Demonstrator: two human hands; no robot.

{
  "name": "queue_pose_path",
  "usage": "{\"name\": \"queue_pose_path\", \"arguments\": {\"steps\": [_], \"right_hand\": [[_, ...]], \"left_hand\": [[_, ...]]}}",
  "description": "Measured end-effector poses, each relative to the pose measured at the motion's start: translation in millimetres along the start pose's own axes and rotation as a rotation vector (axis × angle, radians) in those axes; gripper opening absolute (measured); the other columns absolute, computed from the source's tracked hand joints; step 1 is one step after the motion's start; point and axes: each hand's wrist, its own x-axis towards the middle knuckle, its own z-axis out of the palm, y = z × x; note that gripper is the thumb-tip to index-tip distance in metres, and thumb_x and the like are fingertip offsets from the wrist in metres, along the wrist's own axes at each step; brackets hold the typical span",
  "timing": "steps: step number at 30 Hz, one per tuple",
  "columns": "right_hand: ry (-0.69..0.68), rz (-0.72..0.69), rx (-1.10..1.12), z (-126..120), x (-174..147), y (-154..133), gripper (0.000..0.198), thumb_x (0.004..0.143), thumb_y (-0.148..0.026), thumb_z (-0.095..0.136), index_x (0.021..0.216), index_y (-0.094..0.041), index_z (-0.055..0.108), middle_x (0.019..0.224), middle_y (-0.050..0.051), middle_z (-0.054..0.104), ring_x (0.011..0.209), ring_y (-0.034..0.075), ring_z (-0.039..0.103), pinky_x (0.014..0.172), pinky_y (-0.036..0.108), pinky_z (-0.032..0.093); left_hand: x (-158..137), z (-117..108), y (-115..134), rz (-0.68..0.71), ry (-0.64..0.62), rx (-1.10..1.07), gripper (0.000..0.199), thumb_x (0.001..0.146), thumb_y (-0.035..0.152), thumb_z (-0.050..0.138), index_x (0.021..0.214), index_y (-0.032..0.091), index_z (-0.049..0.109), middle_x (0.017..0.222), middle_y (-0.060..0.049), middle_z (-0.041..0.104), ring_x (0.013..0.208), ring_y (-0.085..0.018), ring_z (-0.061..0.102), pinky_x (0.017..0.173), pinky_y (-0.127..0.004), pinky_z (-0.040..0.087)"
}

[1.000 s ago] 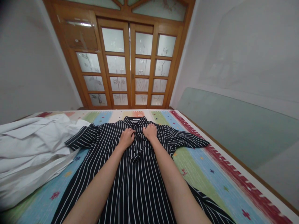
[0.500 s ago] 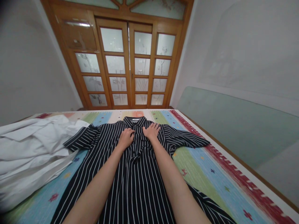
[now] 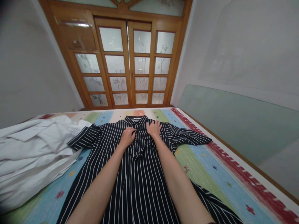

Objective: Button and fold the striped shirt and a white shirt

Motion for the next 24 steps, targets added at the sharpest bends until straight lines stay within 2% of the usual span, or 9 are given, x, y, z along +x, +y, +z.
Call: {"name": "queue_pose_path", "arguments": {"steps": [3, 5, 7, 9, 13, 18, 24], "right_hand": [[0.076, -0.084, -0.001, -8, -6, -1, 0.048, 0.091, -0.027, 0.043, 0.128, -0.001, 0.058, 0.149, 0.024, 0.037, 0.142, 0.035, 0.025, 0.114, 0.046, 0.016], [0.107, -0.193, 0.023, -12, -12, -7, 0.039, 0.086, -0.020, 0.048, 0.118, -0.004, 0.065, 0.140, 0.021, 0.050, 0.135, 0.030, 0.038, 0.111, 0.038, 0.023], [0.069, -0.287, 0.104, -13, -21, -18, 0.030, 0.087, -0.017, 0.046, 0.102, -0.011, 0.071, 0.119, 0.016, 0.066, 0.115, 0.024, 0.056, 0.099, 0.030, 0.035], [0.002, -0.331, 0.201, -9, -31, -31, 0.029, 0.089, -0.018, 0.043, 0.087, -0.015, 0.072, 0.097, 0.010, 0.072, 0.092, 0.020, 0.063, 0.084, 0.027, 0.041], [0.036, -0.340, 0.343, 6, -50, -47, 0.025, 0.089, -0.018, 0.044, 0.081, -0.018, 0.068, 0.083, 0.007, 0.071, 0.078, 0.019, 0.061, 0.071, 0.026, 0.038], [0.093, -0.277, 0.496, 17, -55, -44, 0.030, 0.088, -0.014, 0.042, 0.065, -0.019, 0.061, 0.075, 0.005, 0.068, 0.073, 0.017, 0.059, 0.069, 0.025, 0.038], [0.095, -0.273, 0.559, 18, -52, -43, 0.015, 0.075, -0.014, 0.057, 0.062, -0.020, 0.056, 0.067, 0.000, 0.063, 0.067, 0.015, 0.057, 0.068, 0.025, 0.040]], "left_hand": [[0, 1, -1, 0.003, 0.003, -0.001, 0.027, 0.089, 0.012, 0.049, 0.105, 0.019, 0.069, 0.103, -0.008, 0.067, 0.102, -0.024, 0.058, 0.090, -0.038, 0.046], [0, 2, -1, 0.004, 0.003, 0.001, 0.027, 0.088, 0.012, 0.049, 0.106, 0.018, 0.069, 0.103, -0.009, 0.067, 0.102, -0.025, 0.058, 0.089, -0.038, 0.046], [1, 3, -1, 0.004, 0.005, -0.002, 0.027, 0.088, 0.011, 0.049, 0.105, 0.018, 0.069, 0.103, -0.010, 0.067, 0.103, -0.025, 0.057, 0.089, -0.038, 0.045], [2, 3, -2, 0.003, 0.006, -0.009, 0.027, 0.088, 0.011, 0.049, 0.103, 0.018, 0.069, 0.102, -0.010, 0.067, 0.102, -0.025, 0.057, 0.088, -0.038, 0.045], [3, 2, -5, -0.007, -0.001, -0.020, 0.024, 0.088, 0.013, 0.048, 0.096, 0.018, 0.070, 0.096, -0.010, 0.066, 0.096, -0.024, 0.058, 0.086, -0.037, 0.046], [4, 1, -6, 0.006, -0.002, -0.024, 0.026, 0.088, 0.011, 0.048, 0.097, 0.019, 0.070, 0.097, -0.008, 0.067, 0.097, -0.022, 0.058, 0.089, -0.035, 0.045], [2, 0, -4, 0.027, 0.014, -0.032, 0.025, 0.089, 0.012, 0.046, 0.095, 0.018, 0.070, 0.094, -0.009, 0.066, 0.096, -0.023, 0.057, 0.085, -0.036, 0.047]]}}
